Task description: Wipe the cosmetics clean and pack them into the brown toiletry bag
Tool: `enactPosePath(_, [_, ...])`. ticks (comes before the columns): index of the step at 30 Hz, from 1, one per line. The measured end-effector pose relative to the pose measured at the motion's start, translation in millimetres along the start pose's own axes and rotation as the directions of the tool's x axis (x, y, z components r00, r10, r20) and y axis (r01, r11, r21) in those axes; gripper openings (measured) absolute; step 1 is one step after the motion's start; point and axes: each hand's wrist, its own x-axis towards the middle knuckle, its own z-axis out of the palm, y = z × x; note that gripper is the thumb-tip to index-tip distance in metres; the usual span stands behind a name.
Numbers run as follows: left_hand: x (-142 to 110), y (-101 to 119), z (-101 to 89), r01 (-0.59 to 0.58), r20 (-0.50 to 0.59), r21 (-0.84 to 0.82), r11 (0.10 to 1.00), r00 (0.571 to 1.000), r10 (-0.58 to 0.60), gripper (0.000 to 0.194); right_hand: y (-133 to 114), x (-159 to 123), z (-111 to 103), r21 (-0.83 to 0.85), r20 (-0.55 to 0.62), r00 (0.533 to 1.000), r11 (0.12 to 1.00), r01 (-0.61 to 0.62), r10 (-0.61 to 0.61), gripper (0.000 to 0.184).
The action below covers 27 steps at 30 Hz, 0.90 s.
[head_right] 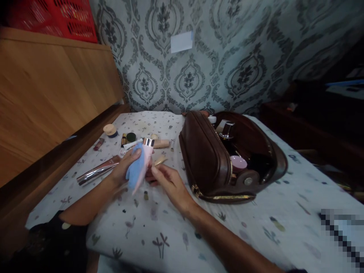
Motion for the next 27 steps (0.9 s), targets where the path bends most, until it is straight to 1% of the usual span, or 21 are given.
enactPosePath(2, [-0.4, 1.9, -1.9, -0.022, 0.021, 0.079, 0.997, 1.000, 0.020, 0.055, -5.5, 0.2, -3.7, -0.100, -0.079, 0.995, 0.993, 0.058, -0.066, 0.046])
enactPosePath(4, [-1.4, 4.2, -2.4, -0.064, 0.078, 0.186, 0.980, 0.996, 0.050, 0.048, -8.3, 1.1, -6.0, -0.094, -0.153, 0.980, 0.989, 0.110, -0.124, 0.044])
enactPosePath(6, [-2.8, 7.2, -1.8, -0.116, 0.161, 0.297, 0.948, 0.984, 0.070, 0.039, -8.0, 2.5, -6.7, -0.048, -0.187, 0.972, 0.989, 0.137, -0.143, 0.044])
enactPosePath(8, [-3.8, 10.5, -1.2, -0.156, 0.232, 0.392, 0.906, 0.970, 0.067, 0.033, -5.5, 4.3, -6.8, -0.018, -0.190, 0.973, 0.991, 0.132, -0.133, 0.046])
enactPosePath(11, [-3.9, 14.9, -2.0, -0.213, 0.310, 0.504, 0.837, 0.949, 0.055, 0.028, -0.3, 6.9, -7.5, -0.048, -0.186, 0.975, 0.992, 0.113, -0.120, 0.046])
enactPosePath(15, [-4.8, 19.1, -4.4, -0.286, 0.395, 0.582, 0.761, 0.918, 0.043, 0.025, 3.8, 4.1, -9.8, -0.148, -0.154, 0.976, 0.980, 0.132, -0.155, 0.041])
enactPosePath(18, [-9.8, 20.1, -5.9, -0.321, 0.441, 0.634, 0.703, 0.897, 0.011, 0.026, 4.4, -7.7, -11.8, -0.178, -0.125, 0.980, 0.976, 0.130, -0.153, 0.040])
enactPosePath(20, [-15.4, 18.6, -8.6, -0.366, 0.469, 0.684, 0.631, 0.883, 0.004, 0.027, 4.0, -19.1, -14.2, -0.167, -0.110, 0.983, 0.977, 0.129, -0.149, 0.039])
enactPosePath(23, [-26.3, 12.2, -17.9, -0.442, 0.496, 0.757, 0.482, 0.868, 0.018, 0.031, 2.7, -35.5, -19.5, -0.164, -0.107, 0.985, 0.979, 0.120, -0.138, 0.040])
enactPosePath(25, [-35.0, 5.7, -27.3, -0.459, 0.489, 0.793, 0.402, 0.872, 0.029, 0.034, 2.3, -42.8, -22.9, -0.163, -0.122, 0.984, 0.981, 0.107, -0.127, 0.041])
enactPosePath(27, [-44.5, -1.1, -37.2, -0.439, 0.451, 0.832, 0.339, 0.891, 0.047, 0.038, 3.0, -46.2, -24.7, -0.147, -0.141, 0.983, 0.984, 0.099, -0.120, 0.041])
